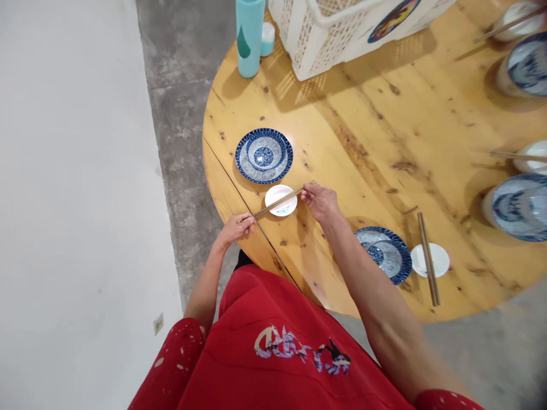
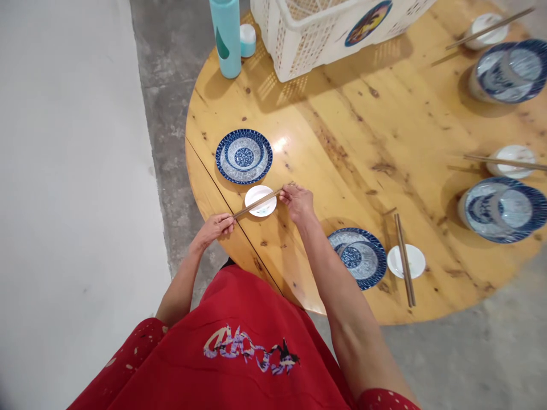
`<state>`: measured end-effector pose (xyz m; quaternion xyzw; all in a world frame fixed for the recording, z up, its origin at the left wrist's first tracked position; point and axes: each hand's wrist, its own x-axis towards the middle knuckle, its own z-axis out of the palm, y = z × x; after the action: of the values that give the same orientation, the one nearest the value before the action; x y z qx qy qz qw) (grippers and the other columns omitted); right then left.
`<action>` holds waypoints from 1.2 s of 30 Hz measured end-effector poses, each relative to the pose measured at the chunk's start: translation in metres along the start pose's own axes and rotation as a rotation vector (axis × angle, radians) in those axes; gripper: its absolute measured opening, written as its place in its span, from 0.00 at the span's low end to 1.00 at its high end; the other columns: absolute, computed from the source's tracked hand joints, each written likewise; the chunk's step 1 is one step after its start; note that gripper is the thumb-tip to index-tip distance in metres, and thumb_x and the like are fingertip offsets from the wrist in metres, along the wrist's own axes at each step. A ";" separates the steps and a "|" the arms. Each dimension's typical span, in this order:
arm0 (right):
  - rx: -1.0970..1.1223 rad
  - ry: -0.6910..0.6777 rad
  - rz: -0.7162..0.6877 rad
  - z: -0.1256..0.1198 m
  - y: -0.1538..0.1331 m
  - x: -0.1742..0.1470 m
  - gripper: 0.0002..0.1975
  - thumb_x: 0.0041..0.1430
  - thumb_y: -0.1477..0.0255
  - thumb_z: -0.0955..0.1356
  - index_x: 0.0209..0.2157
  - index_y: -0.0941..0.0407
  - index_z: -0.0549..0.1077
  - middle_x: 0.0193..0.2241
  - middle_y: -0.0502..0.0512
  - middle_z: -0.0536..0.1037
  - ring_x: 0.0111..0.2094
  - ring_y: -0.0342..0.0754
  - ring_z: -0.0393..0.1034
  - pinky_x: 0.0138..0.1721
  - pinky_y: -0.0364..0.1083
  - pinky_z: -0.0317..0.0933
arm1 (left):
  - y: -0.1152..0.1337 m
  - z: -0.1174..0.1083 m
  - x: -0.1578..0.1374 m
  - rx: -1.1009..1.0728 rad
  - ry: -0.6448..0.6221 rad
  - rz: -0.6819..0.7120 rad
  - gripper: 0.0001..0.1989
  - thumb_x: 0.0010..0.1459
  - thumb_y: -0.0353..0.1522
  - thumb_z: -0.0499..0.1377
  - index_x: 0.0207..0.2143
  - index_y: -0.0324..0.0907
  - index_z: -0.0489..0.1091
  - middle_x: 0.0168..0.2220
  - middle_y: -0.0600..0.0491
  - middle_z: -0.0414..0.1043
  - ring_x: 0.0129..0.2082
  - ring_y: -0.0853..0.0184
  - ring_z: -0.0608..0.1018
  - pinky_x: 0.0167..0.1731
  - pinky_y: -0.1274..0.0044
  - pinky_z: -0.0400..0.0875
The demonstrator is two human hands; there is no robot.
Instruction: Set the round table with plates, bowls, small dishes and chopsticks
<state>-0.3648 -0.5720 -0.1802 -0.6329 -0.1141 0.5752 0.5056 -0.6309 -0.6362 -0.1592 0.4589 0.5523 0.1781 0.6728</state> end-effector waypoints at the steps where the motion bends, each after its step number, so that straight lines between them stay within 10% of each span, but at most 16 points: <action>1: 0.016 0.013 0.012 0.000 0.000 0.001 0.12 0.50 0.78 0.76 0.25 0.57 0.70 0.19 0.46 0.72 0.20 0.37 0.68 0.22 0.35 0.67 | 0.000 0.000 0.001 0.000 -0.003 0.004 0.16 0.59 0.43 0.56 0.32 0.39 0.71 0.23 0.57 0.69 0.21 0.75 0.65 0.24 0.82 0.58; 36: -0.010 -0.063 -0.002 -0.001 0.000 0.008 0.14 0.48 0.75 0.78 0.25 0.56 0.69 0.22 0.47 0.74 0.22 0.38 0.70 0.26 0.36 0.70 | 0.008 0.007 0.004 0.061 0.074 0.070 0.20 0.66 0.44 0.52 0.27 0.41 0.70 0.22 0.55 0.70 0.21 0.74 0.67 0.28 0.81 0.65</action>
<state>-0.3611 -0.5669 -0.1848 -0.6168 -0.1336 0.5939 0.4990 -0.6215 -0.6321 -0.1554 0.4912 0.5656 0.2015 0.6311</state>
